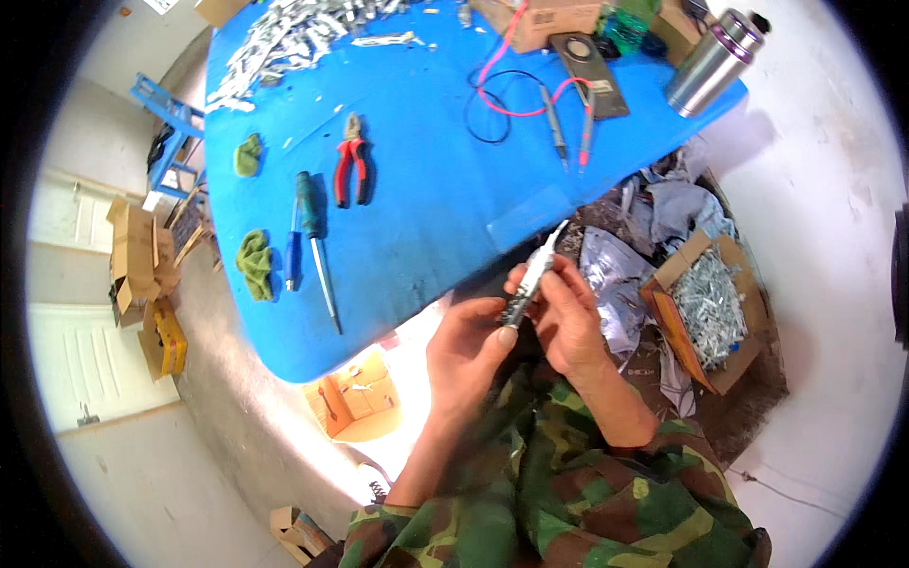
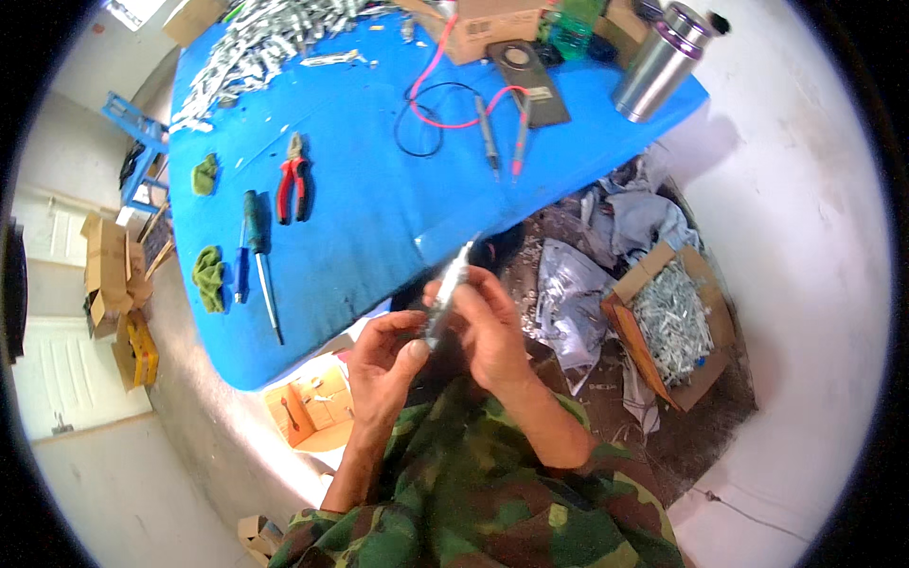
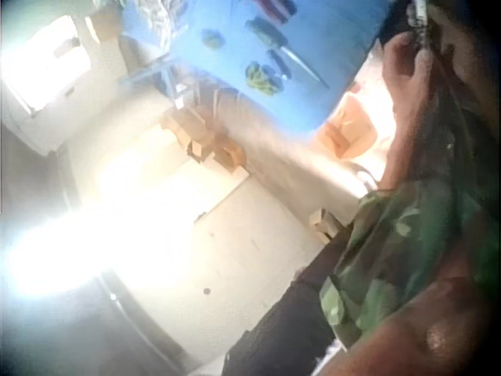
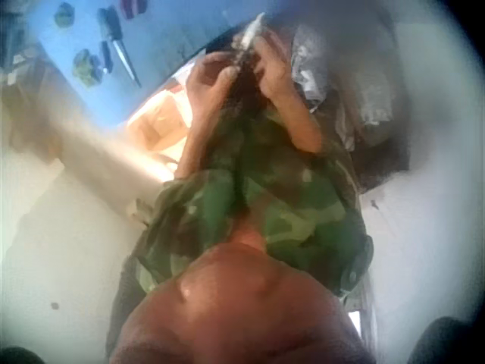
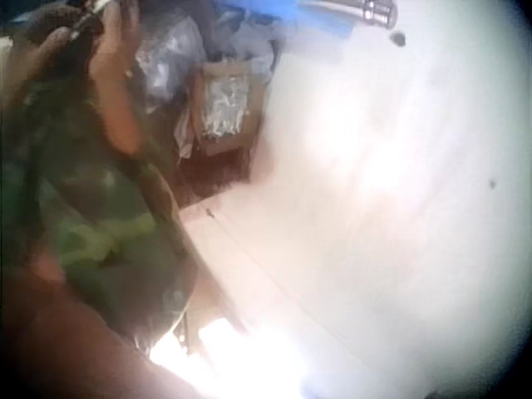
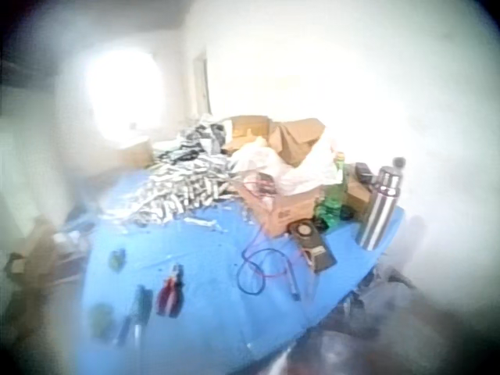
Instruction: The person cleans a small silver metal component with a green cloth and uses a screwdriver to scrape and adjust the internal parts of the object while holding it.
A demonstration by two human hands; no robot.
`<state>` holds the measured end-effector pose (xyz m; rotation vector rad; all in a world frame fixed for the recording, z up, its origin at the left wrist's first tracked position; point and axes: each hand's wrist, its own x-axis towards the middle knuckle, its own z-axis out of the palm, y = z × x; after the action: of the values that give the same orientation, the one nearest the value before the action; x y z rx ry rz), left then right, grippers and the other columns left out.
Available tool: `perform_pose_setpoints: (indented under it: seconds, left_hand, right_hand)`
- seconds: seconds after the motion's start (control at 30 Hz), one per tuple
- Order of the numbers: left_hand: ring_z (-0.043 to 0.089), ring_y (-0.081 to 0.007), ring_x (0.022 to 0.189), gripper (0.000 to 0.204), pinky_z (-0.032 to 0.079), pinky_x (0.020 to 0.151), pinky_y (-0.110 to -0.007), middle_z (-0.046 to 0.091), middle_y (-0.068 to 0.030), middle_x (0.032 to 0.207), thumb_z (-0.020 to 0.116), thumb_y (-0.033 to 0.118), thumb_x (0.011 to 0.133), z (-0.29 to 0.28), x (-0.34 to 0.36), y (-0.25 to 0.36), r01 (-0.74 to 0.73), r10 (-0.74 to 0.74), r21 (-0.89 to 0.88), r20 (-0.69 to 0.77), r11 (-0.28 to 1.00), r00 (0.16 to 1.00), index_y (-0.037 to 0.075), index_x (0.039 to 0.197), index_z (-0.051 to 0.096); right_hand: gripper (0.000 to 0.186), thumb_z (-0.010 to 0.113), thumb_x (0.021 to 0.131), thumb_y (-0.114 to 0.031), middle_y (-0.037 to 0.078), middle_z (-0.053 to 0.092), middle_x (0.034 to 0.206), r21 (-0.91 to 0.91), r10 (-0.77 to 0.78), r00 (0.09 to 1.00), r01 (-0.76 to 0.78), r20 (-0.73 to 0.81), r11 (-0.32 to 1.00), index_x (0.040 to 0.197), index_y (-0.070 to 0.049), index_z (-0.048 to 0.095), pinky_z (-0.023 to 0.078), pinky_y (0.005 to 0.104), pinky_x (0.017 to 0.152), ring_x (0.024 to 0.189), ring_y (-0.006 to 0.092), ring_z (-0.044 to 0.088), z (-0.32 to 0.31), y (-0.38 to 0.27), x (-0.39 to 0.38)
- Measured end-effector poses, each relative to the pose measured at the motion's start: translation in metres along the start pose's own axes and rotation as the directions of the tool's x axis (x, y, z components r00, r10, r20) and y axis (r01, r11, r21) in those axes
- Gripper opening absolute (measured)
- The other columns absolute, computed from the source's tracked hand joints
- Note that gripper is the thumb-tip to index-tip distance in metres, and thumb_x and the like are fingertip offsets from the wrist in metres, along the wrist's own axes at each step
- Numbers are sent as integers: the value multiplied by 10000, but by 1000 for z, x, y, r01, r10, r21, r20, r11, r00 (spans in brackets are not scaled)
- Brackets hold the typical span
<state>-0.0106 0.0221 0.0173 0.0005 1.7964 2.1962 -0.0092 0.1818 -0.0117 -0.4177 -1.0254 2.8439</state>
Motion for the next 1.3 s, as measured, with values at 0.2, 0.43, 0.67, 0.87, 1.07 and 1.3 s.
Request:
perform_pose_setpoints:
  seconds: [0.2,0.43,0.67,0.87,1.07,1.3]
  left_hand:
    - [675,-149,940,255,542,798,-275,731,-85,1076,763,148,985,-53,25,29,-99,239,491,-230,865,943,-14,1172,701]
    - [706,-274,992,428,563,833,-394,725,-145,1129,831,303,926,-96,114,66,-104,629,976,-42,193,776,13,1213,700]
    - [676,-379,1094,521,549,910,-490,722,-164,1195,793,482,910,-112,193,60,17,589,996,38,-87,807,72,1224,727]
    - [706,-337,875,386,558,757,-485,731,-181,963,747,415,945,-122,217,61,31,527,989,52,-147,848,35,1008,776]
    - [682,-208,853,442,547,703,-398,737,-150,1019,606,414,1035,-113,178,78,-54,107,482,-83,875,991,-18,1041,700]
    - [712,-336,1067,449,605,850,-467,693,-258,1220,555,406,1052,-71,26,34,-60,74,-152,93,987,993,-29,1143,622]
  right_hand:
    - [250,623,1085,-203,87,741,1088,-55,125,992,-126,-28,990,1281,-48,631,580,291,791,929,171,720,-2,4,6]
    - [239,636,1080,-203,76,738,1048,-23,212,977,-213,-38,977,1259,-45,641,577,270,718,871,153,712,8,14,6]
    - [226,640,1076,-239,39,701,982,74,281,959,-277,-45,958,1223,-67,642,545,294,645,807,137,678,4,11,7]
    - [209,642,1071,-279,12,671,960,85,302,953,-298,-32,951,1167,-94,656,479,279,608,768,126,638,5,6,11]
    - [199,622,1079,-273,14,658,974,102,238,971,-235,-24,967,1160,-93,652,477,274,621,781,124,633,0,-4,9]
    - [254,613,1080,-314,13,637,966,165,272,962,-268,-4,949,1178,-81,640,451,267,603,783,122,608,0,-15,7]
